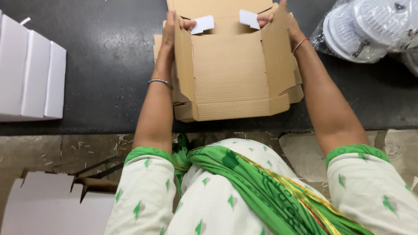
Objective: The person folds white cardboard box inserts into a corrugated outer box, places a round lighting fixture wrapped in plastic into the box, closes the lid, and stacks the finished box with others on the bench. They repeat this packing cycle with successive boxes.
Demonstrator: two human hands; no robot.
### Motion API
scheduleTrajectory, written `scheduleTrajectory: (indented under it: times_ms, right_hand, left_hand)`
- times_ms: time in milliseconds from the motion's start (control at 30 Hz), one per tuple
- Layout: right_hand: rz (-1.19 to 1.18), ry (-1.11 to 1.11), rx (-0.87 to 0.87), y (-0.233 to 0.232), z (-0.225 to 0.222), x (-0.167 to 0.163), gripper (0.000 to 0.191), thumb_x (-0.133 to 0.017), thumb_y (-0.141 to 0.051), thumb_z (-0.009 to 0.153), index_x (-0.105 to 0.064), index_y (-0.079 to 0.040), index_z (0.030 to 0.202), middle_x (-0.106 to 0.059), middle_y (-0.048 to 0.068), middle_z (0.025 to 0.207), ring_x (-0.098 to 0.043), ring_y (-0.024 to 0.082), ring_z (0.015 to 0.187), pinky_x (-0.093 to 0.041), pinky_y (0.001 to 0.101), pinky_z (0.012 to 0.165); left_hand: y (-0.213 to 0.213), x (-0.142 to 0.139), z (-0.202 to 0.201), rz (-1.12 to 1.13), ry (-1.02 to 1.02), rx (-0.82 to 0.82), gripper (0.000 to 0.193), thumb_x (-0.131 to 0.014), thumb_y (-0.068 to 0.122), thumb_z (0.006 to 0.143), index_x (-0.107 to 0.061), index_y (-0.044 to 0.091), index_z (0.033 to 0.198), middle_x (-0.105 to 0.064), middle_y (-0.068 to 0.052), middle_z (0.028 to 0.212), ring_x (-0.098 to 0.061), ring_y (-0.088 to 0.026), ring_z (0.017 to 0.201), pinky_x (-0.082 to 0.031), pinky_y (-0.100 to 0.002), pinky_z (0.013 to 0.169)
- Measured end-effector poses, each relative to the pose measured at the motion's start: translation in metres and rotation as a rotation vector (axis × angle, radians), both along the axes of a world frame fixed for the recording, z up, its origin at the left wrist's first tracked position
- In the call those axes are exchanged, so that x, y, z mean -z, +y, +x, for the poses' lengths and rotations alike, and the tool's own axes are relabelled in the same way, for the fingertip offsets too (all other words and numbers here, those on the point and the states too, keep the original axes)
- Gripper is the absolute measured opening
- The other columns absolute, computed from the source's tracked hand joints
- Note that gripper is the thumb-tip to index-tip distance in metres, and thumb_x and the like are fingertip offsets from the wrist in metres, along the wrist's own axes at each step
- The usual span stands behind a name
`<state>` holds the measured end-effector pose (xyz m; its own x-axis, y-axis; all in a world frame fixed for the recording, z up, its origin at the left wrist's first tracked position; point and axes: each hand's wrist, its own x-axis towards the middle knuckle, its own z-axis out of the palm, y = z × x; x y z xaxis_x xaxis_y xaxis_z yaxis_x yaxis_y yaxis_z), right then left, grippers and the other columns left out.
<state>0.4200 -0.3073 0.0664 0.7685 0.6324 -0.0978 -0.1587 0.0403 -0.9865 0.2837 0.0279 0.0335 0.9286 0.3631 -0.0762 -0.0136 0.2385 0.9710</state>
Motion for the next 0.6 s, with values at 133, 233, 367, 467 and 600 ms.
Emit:
scheduleTrajectory:
  times_ms: [133, 233, 367, 467, 600]
  right_hand:
    - [0.036, -0.123, 0.066, -0.032, -0.020, 0.011, 0.062, -0.037, -0.064, 0.109, -0.065, -0.009, 0.116, -0.069, 0.003, 0.105, -0.064, 0.013, 0.092, -0.052, 0.0271, 0.076]
    - [-0.016, -0.236, 0.336, -0.069, -0.071, 0.007, 0.062, -0.037, -0.062, 0.112, -0.064, -0.007, 0.120, -0.069, 0.001, 0.107, -0.064, 0.009, 0.094, -0.049, 0.0237, 0.075]
    - [0.100, -0.313, 0.588, -0.110, -0.192, -0.001, 0.042, -0.041, -0.048, 0.118, -0.054, -0.009, 0.110, -0.057, 0.003, 0.091, -0.056, 0.013, 0.080, -0.048, 0.0280, 0.072]
    - [-0.400, -0.808, 0.490, -0.106, -0.274, -0.010, 0.041, -0.039, -0.033, 0.124, -0.059, -0.005, 0.101, -0.058, 0.008, 0.097, -0.057, 0.020, 0.091, -0.047, 0.0342, 0.085]
    - [-0.640, -0.940, 0.063, -0.081, -0.305, -0.038, 0.026, -0.070, -0.023, 0.099, -0.070, -0.005, 0.118, -0.068, 0.011, 0.126, -0.062, 0.031, 0.119, -0.050, 0.0423, 0.102]
  left_hand:
    - [-0.002, -0.009, -0.046, -0.071, -0.034, -0.136, 0.061, -0.036, 0.063, 0.095, -0.062, 0.009, 0.106, -0.066, -0.008, 0.093, -0.063, -0.017, 0.078, -0.054, -0.032, 0.067]
    - [-0.032, -0.020, -0.125, 0.150, -0.180, -0.544, 0.051, -0.042, 0.053, 0.101, -0.059, 0.007, 0.116, -0.060, -0.005, 0.106, -0.059, -0.012, 0.087, -0.055, -0.026, 0.074]
    - [-0.111, -0.035, -0.249, 0.425, -0.279, -0.707, 0.033, -0.043, 0.032, 0.119, -0.044, 0.006, 0.099, -0.043, -0.005, 0.092, -0.040, -0.014, 0.079, -0.039, -0.030, 0.077]
    - [-0.159, -0.042, -0.286, 1.052, -0.318, -0.278, 0.036, -0.060, 0.020, 0.104, -0.049, 0.000, 0.132, -0.056, -0.016, 0.130, -0.055, -0.035, 0.123, -0.046, -0.043, 0.107]
    - [-0.171, -0.046, -0.278, 1.291, -0.081, -0.029, 0.058, -0.070, 0.012, 0.096, -0.047, -0.001, 0.147, -0.053, -0.018, 0.151, -0.052, -0.040, 0.134, -0.045, -0.048, 0.112]
